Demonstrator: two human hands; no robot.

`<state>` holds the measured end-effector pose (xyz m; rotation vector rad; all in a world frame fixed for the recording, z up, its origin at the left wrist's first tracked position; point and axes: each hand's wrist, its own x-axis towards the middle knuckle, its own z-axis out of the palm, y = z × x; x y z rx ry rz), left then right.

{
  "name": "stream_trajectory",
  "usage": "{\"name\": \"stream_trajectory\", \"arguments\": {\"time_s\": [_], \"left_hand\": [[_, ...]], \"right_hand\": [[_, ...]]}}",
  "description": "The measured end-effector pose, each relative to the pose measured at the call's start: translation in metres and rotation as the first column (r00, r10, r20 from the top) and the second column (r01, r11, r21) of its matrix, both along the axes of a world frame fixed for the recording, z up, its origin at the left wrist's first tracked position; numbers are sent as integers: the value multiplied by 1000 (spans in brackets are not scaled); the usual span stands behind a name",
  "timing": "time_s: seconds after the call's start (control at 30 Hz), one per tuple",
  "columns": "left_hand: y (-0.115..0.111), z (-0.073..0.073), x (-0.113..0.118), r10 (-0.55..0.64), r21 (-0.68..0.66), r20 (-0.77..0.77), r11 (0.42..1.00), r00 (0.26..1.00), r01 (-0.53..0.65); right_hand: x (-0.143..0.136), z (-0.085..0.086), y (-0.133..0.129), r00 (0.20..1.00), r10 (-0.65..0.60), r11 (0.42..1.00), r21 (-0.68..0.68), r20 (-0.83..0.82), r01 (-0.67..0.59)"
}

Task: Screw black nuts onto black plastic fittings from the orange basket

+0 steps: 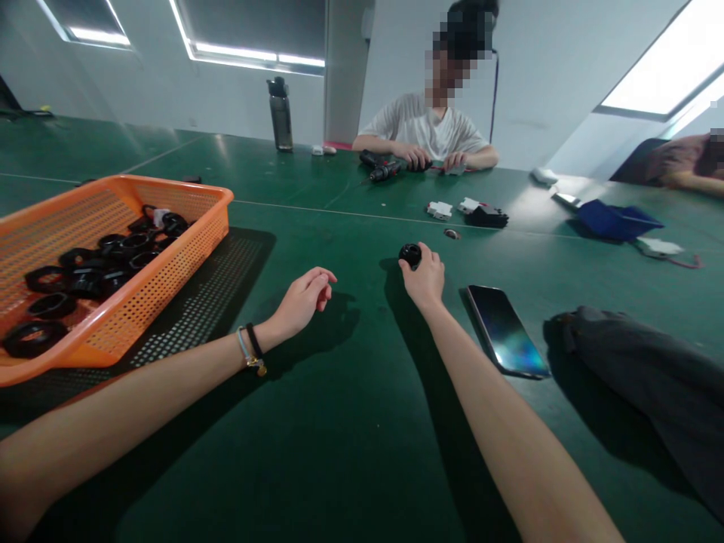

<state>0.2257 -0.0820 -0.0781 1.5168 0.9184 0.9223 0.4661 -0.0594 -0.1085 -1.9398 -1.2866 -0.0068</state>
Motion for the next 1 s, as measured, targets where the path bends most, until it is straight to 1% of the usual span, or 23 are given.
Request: {"name": "stream_trajectory", "arguments": {"time_s": [0.1, 0.17, 0.2, 0.27, 0.33, 0.4, 0.47, 0.5, 0.53, 0.57, 0.6, 0.63, 0.7, 0.73, 0.77, 0.8, 0.83, 0.87, 0.9, 0.97, 1.0], "left_hand": [[0, 0, -1, -7, 18, -15, 1000, 1000, 8], [0, -1, -1, -13, 31, -33, 999, 999, 14], [0, -1, -1, -17, 37, -54, 999, 998, 19], [-2, -1, -2, -8, 85, -132, 996, 991, 19], [-6, 0, -4, 35, 215, -249, 976, 968, 20], [-14, 5, -6, 75, 385, -378, 919, 923, 83], [-27, 17, -9, 44, 479, -509, 844, 859, 241], [-34, 26, -10, 25, 498, -572, 805, 820, 323], [-42, 37, -12, 8, 504, -629, 766, 778, 400], [-49, 49, -14, 3, 509, -664, 735, 748, 449], [-56, 62, -17, 17, 515, -696, 709, 718, 482], [-61, 76, -20, 36, 505, -732, 698, 680, 507], [-64, 100, -29, 124, 489, -800, 701, 587, 518], [-63, 111, -35, 204, 491, -827, 715, 523, 498], [-59, 121, -41, 283, 484, -855, 737, 436, 471], [-52, 130, -47, 365, 499, -860, 744, 356, 444], [-44, 138, -54, 421, 504, -863, 756, 280, 417], [-34, 145, -62, 455, 497, -868, 781, 200, 378], [-23, 152, -70, 469, 481, -875, 814, 120, 326], [4, 163, -90, 507, 497, -862, 846, 1, 194], [18, 165, -102, 484, 474, -873, 871, -57, 128]], "right_hand": [[-4, 3, -3, 999, -39, 999, 34, 21, 39], [-9, 5, -6, 995, -73, 992, 112, 68, 65], [-13, 6, -9, 991, -74, 983, 176, 109, 54], [-23, 8, -14, 978, -14, 962, 270, 208, -44], [-38, 9, -21, 957, 107, 940, 287, 271, -186], [-56, 11, -29, 911, 257, 912, 230, 323, -339], [-73, 13, -37, 838, 412, 868, 128, 357, -480], [-81, 14, -41, 786, 500, 830, 59, 363, -555], [-87, 16, -44, 711, 605, 769, -34, 357, -638], [-92, 17, -47, 625, 701, 695, -134, 345, -706], [-96, 18, -50, 587, 737, 661, -171, 336, -731], [-98, 19, -51, 585, 740, 659, -182, 331, -730], [-100, 20, -51, 610, 718, 685, -183, 335, -705], [-100, 20, -50, 621, 707, 696, -180, 339, -695], [-99, 19, -49, 624, 702, 701, -180, 343, -690], [-99, 19, -48, 623, 703, 701, -182, 343, -690], [-98, 18, -48, 621, 706, 698, -186, 341, -691], [-98, 18, -47, 619, 709, 696, -193, 339, -692], [-98, 18, -47, 617, 711, 694, -199, 336, -692], [-98, 19, -47, 617, 714, 693, -206, 331, -691], [-98, 20, -48, 616, 716, 691, -209, 328, -692]]}}
